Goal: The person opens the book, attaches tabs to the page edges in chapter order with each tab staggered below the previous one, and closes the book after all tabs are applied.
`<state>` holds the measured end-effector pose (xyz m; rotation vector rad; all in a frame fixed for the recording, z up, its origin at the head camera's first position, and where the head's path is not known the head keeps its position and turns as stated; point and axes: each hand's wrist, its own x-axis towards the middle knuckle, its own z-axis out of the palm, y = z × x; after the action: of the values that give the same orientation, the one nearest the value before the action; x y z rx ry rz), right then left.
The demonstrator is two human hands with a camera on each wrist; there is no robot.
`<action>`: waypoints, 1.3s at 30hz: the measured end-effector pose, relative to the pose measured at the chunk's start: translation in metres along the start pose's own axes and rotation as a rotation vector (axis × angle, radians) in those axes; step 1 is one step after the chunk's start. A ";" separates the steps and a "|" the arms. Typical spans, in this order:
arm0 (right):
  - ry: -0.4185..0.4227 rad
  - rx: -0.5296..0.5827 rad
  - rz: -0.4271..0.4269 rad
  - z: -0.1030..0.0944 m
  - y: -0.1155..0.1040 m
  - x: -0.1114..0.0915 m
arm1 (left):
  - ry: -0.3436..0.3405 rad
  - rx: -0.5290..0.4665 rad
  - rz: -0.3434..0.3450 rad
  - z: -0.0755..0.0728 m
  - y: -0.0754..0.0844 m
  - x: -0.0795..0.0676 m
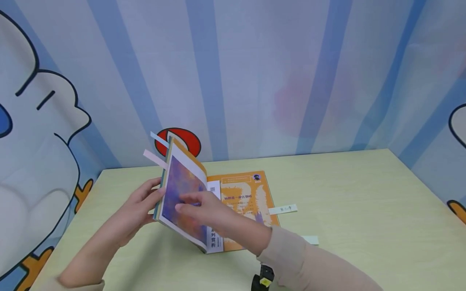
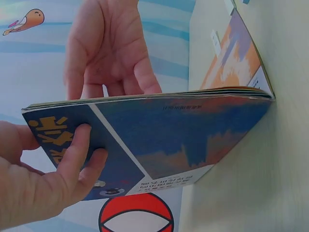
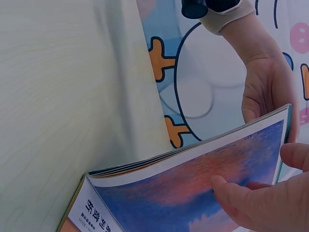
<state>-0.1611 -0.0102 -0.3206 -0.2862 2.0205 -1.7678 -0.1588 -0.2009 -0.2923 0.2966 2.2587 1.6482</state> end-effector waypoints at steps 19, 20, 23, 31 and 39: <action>0.138 0.095 -0.008 -0.014 -0.005 0.001 | -0.075 -0.130 0.035 0.035 0.009 0.016; 0.144 0.105 -0.014 -0.015 -0.006 0.000 | -0.076 -0.138 0.034 0.038 0.009 0.017; 0.165 0.132 -0.025 -0.018 -0.007 -0.001 | -0.080 -0.152 0.036 0.044 0.009 0.020; 0.192 0.198 -0.049 -0.030 -0.007 -0.009 | -0.095 -0.139 0.036 0.060 0.011 0.025; 0.190 0.184 -0.069 -0.044 -0.007 -0.019 | -0.148 -0.133 0.076 0.072 0.010 0.032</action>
<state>-0.1650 0.0357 -0.3065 -0.1361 1.9754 -2.0767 -0.1615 -0.1225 -0.3072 0.4597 2.0428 1.7443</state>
